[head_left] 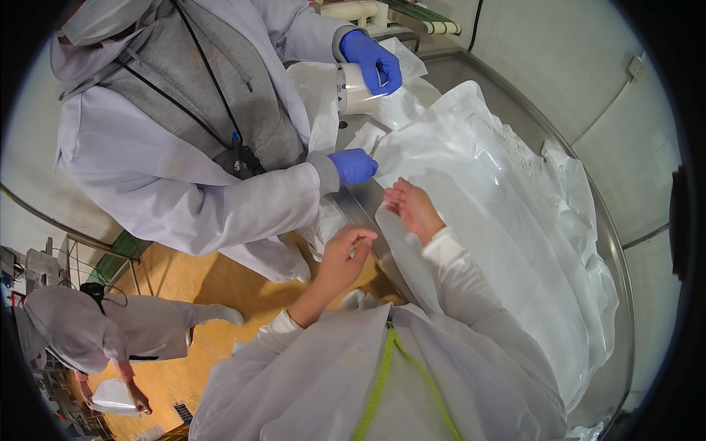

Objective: The person cuts a large white plastic sheet on a stainless steel table using scissors, then smooths and folds the sheet. Another person in a lab coat assists by handing over tools and handling other sheets nearby.

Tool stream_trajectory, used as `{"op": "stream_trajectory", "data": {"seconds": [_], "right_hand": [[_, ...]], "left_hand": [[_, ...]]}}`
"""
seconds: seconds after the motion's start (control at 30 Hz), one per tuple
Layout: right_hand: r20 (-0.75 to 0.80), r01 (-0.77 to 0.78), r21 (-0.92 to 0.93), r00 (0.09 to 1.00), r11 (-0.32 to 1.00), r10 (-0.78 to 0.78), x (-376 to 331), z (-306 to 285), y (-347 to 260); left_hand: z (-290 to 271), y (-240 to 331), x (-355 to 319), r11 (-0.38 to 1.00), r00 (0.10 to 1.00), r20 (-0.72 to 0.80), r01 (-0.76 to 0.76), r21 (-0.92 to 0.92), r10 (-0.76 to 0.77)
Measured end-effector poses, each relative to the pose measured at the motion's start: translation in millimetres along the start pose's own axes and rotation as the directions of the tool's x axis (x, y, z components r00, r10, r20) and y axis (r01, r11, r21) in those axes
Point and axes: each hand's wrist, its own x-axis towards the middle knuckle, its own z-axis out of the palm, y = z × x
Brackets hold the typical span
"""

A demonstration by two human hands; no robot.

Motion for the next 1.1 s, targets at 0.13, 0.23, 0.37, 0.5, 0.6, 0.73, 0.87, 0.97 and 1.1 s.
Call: {"op": "stream_trajectory", "data": {"seconds": [0.13, 0.23, 0.37, 0.5, 0.6, 0.73, 0.87, 0.97, 1.1], "right_hand": [[-0.089, 0.020, -0.144, 0.995, 0.989, -0.033, 50, 2, 9], [-0.121, 0.051, -0.485, 0.985, 0.873, -0.126, 82, 21, 7], [0.029, 0.074, -0.992, 0.920, 0.101, -0.390, 135, 18, 12], [0.203, 0.105, -0.958, 0.906, -0.266, -0.373, 142, 50, 34], [0.210, 0.109, -0.946, 0.924, -0.307, -0.319, 136, 60, 48], [0.179, 0.117, -0.963, 0.950, -0.241, -0.256, 129, 54, 43], [0.161, 0.147, -0.985, 0.970, -0.092, -0.181, 112, 46, 42], [0.135, 0.147, -0.986, 0.980, 0.075, -0.148, 87, 33, 45], [0.087, 0.119, -0.906, 0.992, 0.406, -0.097, 56, 26, 28]], "left_hand": [[-15, 9, 4, 1.000, 1.000, 0.004, -0.001, 0.013, 0.001], [-25, 9, 11, 0.998, 0.998, -0.029, -0.050, 0.037, 0.051], [-35, 23, 26, 0.999, 0.999, -0.006, -0.048, 0.000, 0.048], [-36, 37, 36, 0.994, 1.000, -0.017, -0.014, -0.106, 0.012], [-41, 39, 43, 0.991, 0.998, 0.052, -0.033, -0.127, 0.039], [-52, 58, 49, 0.996, 0.952, 0.307, 0.023, -0.092, 0.007], [-51, 79, 50, 0.965, 0.948, 0.226, -0.184, -0.186, 0.225], [-62, 96, 48, 0.946, 0.933, 0.158, -0.312, -0.087, 0.322], [-82, 103, 49, 0.916, 0.919, -0.084, -0.367, 0.164, 0.384]]}}
